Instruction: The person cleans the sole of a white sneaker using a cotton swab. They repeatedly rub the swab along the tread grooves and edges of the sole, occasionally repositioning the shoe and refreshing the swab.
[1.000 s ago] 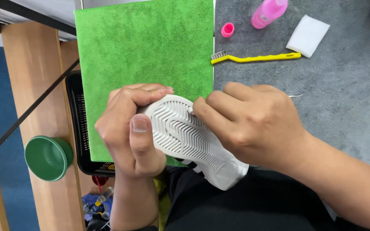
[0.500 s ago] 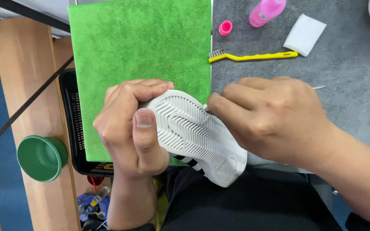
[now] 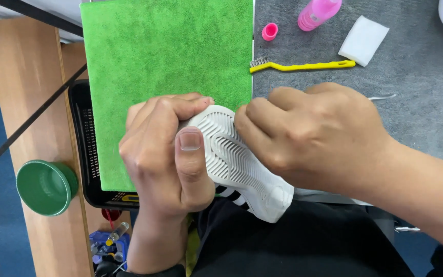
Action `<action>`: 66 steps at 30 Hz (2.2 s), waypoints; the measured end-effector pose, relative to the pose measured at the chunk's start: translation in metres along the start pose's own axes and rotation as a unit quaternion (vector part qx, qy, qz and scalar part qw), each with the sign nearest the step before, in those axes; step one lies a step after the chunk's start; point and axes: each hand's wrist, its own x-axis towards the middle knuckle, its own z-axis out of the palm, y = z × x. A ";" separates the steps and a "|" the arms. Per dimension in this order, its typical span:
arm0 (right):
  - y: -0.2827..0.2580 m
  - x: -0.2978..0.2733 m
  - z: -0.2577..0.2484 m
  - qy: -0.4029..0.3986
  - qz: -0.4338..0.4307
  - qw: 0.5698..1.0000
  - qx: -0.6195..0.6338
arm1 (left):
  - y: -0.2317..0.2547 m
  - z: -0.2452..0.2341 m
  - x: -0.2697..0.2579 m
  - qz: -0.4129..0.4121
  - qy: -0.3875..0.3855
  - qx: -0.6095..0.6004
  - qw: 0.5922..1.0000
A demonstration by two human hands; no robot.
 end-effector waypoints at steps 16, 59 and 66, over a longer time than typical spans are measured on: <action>0.020 -0.010 -0.002 -0.023 0.076 0.978 0.192 | -0.002 0.002 -0.002 0.006 0.013 -0.034 0.999; 0.004 -0.049 0.027 0.115 0.256 0.817 0.503 | -0.050 0.014 -0.025 -0.063 0.094 -0.199 0.973; -0.032 -0.117 0.080 0.041 0.433 0.778 0.453 | -0.086 0.023 -0.038 -0.060 0.140 -0.333 0.931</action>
